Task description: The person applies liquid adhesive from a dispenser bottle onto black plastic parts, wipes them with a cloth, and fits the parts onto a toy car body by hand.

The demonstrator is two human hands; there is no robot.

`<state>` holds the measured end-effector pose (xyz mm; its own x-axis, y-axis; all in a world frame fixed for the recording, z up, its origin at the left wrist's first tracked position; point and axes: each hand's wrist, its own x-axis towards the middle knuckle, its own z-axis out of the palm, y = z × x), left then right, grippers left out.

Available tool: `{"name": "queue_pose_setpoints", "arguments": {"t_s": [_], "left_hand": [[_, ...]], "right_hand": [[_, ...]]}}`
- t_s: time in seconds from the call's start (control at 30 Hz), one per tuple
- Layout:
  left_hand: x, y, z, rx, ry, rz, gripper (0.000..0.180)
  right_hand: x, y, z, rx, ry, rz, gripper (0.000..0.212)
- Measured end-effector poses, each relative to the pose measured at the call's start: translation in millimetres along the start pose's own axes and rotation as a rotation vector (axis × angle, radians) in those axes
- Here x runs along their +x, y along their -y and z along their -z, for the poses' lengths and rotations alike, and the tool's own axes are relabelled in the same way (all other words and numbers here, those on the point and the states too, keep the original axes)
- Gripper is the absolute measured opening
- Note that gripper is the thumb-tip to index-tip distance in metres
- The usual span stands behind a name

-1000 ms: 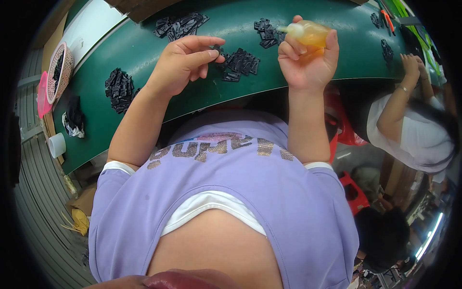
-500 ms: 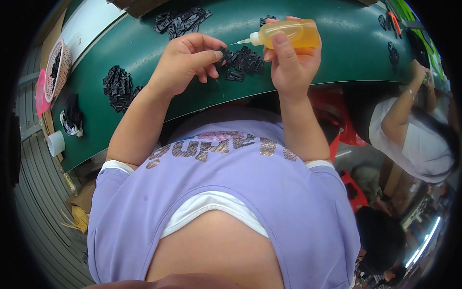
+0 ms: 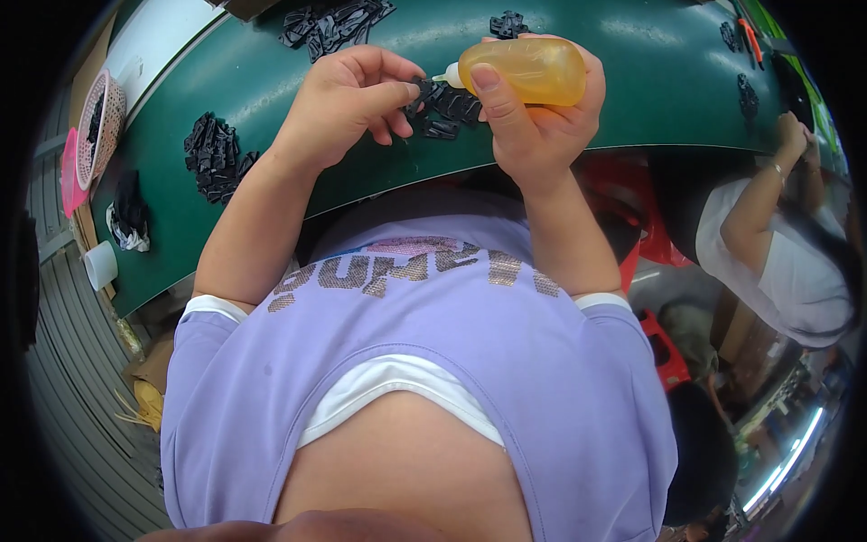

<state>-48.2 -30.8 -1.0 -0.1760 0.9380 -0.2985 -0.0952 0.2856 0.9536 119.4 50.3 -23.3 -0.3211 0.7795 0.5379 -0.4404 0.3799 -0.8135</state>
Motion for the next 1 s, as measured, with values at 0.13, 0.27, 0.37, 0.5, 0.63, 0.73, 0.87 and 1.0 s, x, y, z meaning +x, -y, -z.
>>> {"name": "queue_pose_setpoints", "arguments": {"t_s": [0.13,0.27,0.37,0.5,0.63,0.73,0.87,1.0], "left_hand": [[0.2,1.1,0.2,0.027,0.014,0.016,0.021],[0.1,1.0,-0.7,0.042,0.014,0.007,0.02],[0.5,2.3,-0.4,0.044,0.011,0.008,0.019],[0.1,1.6,-0.7,0.044,0.013,0.01,0.019],[1.0,2.2,-1.0,0.046,0.008,0.013,0.018],[1.2,3.4,-1.1,0.046,0.006,0.015,0.018],[1.2,2.9,-1.3,0.05,0.004,0.01,0.017],[1.1,3.7,-0.7,0.04,0.01,-0.004,0.018]], "right_hand": [[0.1,-1.7,3.3,-0.058,0.04,0.02,0.041],[-0.7,-4.1,3.9,-0.057,0.013,0.018,0.042],[-1.4,-4.7,2.9,-0.05,0.013,0.018,0.042],[-0.7,-3.3,2.6,-0.063,0.026,0.033,0.041],[-1.1,-4.0,2.9,-0.061,0.014,0.021,0.042],[-1.2,-4.2,2.9,-0.091,0.024,0.028,0.043],[-0.8,-8.8,5.6,-0.115,0.035,0.039,0.042],[0.5,-6.5,2.0,-0.061,-0.024,0.014,0.038]]}}
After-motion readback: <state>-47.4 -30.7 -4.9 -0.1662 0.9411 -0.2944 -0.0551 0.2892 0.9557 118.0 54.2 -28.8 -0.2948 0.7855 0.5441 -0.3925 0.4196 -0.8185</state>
